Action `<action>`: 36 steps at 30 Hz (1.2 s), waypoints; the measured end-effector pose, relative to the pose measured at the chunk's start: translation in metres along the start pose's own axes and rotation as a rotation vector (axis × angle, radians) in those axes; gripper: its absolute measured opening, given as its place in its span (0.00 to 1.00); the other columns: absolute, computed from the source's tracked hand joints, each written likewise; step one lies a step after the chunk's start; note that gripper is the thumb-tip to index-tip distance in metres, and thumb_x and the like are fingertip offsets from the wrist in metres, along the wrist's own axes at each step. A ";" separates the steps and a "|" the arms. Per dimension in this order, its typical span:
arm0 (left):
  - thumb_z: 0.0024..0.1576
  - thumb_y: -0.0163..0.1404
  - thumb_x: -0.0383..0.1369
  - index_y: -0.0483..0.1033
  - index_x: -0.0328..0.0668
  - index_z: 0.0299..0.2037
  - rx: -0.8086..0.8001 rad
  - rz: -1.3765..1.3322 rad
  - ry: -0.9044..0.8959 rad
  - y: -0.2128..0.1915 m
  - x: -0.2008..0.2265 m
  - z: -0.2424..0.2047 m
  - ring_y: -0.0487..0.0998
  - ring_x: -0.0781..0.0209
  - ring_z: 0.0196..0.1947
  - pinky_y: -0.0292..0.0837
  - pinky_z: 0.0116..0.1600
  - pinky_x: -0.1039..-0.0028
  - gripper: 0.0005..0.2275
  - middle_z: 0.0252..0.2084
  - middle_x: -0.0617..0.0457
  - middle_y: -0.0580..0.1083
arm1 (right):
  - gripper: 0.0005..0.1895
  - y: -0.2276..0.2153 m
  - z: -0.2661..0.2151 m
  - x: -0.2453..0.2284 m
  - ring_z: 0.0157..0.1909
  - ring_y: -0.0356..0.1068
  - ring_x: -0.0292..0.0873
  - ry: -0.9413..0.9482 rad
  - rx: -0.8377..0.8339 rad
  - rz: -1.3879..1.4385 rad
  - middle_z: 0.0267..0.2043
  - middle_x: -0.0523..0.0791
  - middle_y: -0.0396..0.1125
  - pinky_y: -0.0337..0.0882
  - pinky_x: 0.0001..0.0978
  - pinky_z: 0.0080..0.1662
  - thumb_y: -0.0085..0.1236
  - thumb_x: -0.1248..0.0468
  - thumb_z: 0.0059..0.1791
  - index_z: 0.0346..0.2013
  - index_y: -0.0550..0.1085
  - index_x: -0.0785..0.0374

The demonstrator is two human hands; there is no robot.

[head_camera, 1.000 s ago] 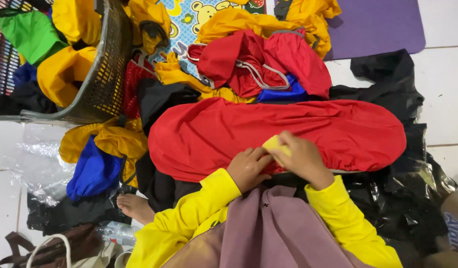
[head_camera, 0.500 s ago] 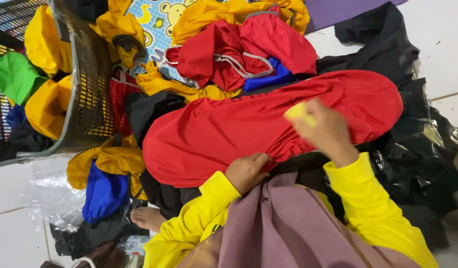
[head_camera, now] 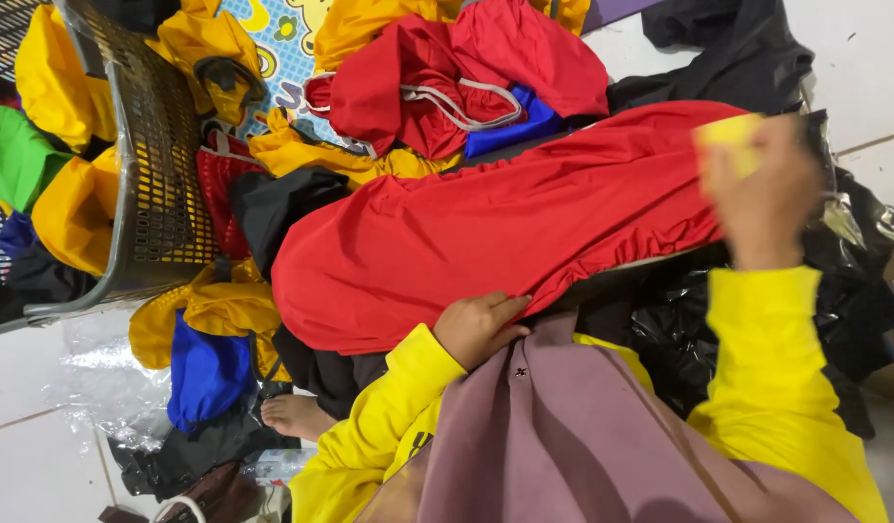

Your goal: Cleaning a red fabric cover using a small yellow sponge and trimming loose threads with scissors.

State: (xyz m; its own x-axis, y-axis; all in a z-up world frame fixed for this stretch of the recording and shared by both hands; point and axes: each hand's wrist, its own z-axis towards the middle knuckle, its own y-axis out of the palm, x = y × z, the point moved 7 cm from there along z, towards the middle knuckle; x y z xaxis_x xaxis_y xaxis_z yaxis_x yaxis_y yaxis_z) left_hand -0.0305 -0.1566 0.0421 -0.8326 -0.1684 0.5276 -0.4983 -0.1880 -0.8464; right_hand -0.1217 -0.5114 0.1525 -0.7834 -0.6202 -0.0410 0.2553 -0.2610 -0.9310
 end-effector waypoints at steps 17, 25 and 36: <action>0.61 0.56 0.46 0.69 0.44 0.65 0.354 -0.073 -0.095 -0.119 -0.002 -0.047 0.77 0.48 0.41 0.73 0.50 0.61 0.25 0.49 0.49 0.80 | 0.09 0.050 0.013 0.127 0.52 0.77 0.61 -0.121 0.156 0.637 0.53 0.66 0.74 0.74 0.46 0.51 0.58 0.77 0.64 0.57 0.68 0.80; 0.63 0.55 0.36 0.76 0.30 0.57 0.818 0.371 -0.669 -0.189 -0.146 -0.194 0.73 0.37 0.49 0.65 0.57 0.53 0.18 0.48 0.35 0.74 | 0.20 0.061 -0.005 0.074 0.44 0.67 0.66 0.178 -0.219 0.438 0.47 0.61 0.67 0.65 0.58 0.42 0.62 0.57 0.57 0.51 0.62 0.64; 0.64 0.25 0.49 0.76 0.40 0.58 0.984 -0.626 -1.254 -0.119 -0.231 -0.220 0.71 0.53 0.62 0.61 0.67 0.67 0.30 0.62 0.44 0.73 | 0.16 0.067 -0.016 0.043 0.42 0.66 0.59 -0.011 -0.034 0.174 0.41 0.54 0.70 0.68 0.52 0.37 0.65 0.76 0.49 0.45 0.68 0.63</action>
State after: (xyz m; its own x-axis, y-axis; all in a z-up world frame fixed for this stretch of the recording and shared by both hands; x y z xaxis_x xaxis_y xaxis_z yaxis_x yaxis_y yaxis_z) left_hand 0.1678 0.1178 0.0054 0.3413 -0.3506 0.8721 0.0753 -0.9146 -0.3972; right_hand -0.1476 -0.5435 0.0823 -0.7225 -0.6622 -0.1988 0.3671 -0.1238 -0.9219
